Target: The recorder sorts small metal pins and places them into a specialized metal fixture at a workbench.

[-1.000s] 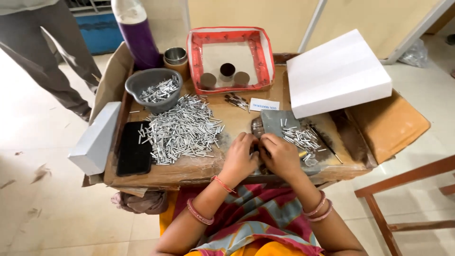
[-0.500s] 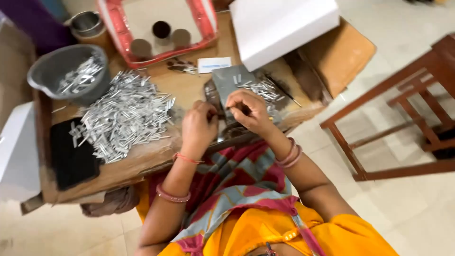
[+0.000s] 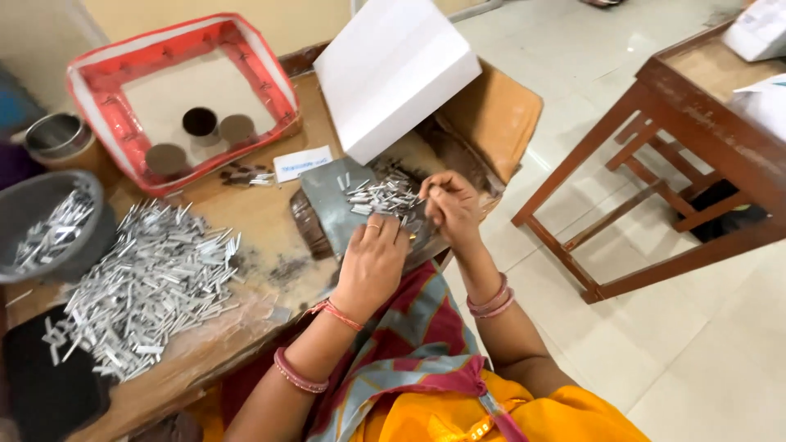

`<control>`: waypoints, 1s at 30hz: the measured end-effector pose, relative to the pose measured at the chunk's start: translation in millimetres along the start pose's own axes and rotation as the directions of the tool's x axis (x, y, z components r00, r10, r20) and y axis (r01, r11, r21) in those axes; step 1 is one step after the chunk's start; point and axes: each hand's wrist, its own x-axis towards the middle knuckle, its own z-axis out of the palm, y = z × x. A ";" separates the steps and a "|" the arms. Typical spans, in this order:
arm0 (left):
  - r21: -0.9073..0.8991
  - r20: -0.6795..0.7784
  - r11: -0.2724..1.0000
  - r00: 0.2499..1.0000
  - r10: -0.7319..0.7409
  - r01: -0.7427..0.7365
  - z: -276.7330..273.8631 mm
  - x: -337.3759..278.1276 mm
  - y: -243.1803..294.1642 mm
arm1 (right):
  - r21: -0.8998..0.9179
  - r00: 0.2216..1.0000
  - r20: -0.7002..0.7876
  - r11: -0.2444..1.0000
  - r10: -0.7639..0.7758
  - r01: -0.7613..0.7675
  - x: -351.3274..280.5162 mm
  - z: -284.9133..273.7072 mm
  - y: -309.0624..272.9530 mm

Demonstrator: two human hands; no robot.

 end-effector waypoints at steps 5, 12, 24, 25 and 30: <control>0.210 0.203 0.974 0.978 0.037 -0.080 22.4 12.0 1.3 | 0.017 0.997 0.023 0.998 0.067 -0.067 1.9 -8.4 5.7; 0.198 0.253 0.980 0.967 -0.017 -0.034 18.1 5.4 1.8 | -0.018 0.982 0.119 0.989 0.145 -0.144 -2.3 -12.4 5.0; -0.063 -0.278 0.947 0.906 -0.320 0.315 -19.8 -13.6 -70.6 | -0.129 0.986 0.127 0.987 0.108 -0.092 -5.9 2.2 -2.2; -0.069 -0.232 0.930 0.901 -0.366 0.360 -18.2 -12.6 -75.2 | -0.145 0.987 0.138 0.987 0.083 -0.063 -3.7 5.1 -2.2; -0.057 -0.164 0.928 0.914 -0.372 0.367 -13.4 -17.5 -72.5 | -0.308 0.992 0.087 0.949 0.093 -0.062 -9.6 11.4 -6.9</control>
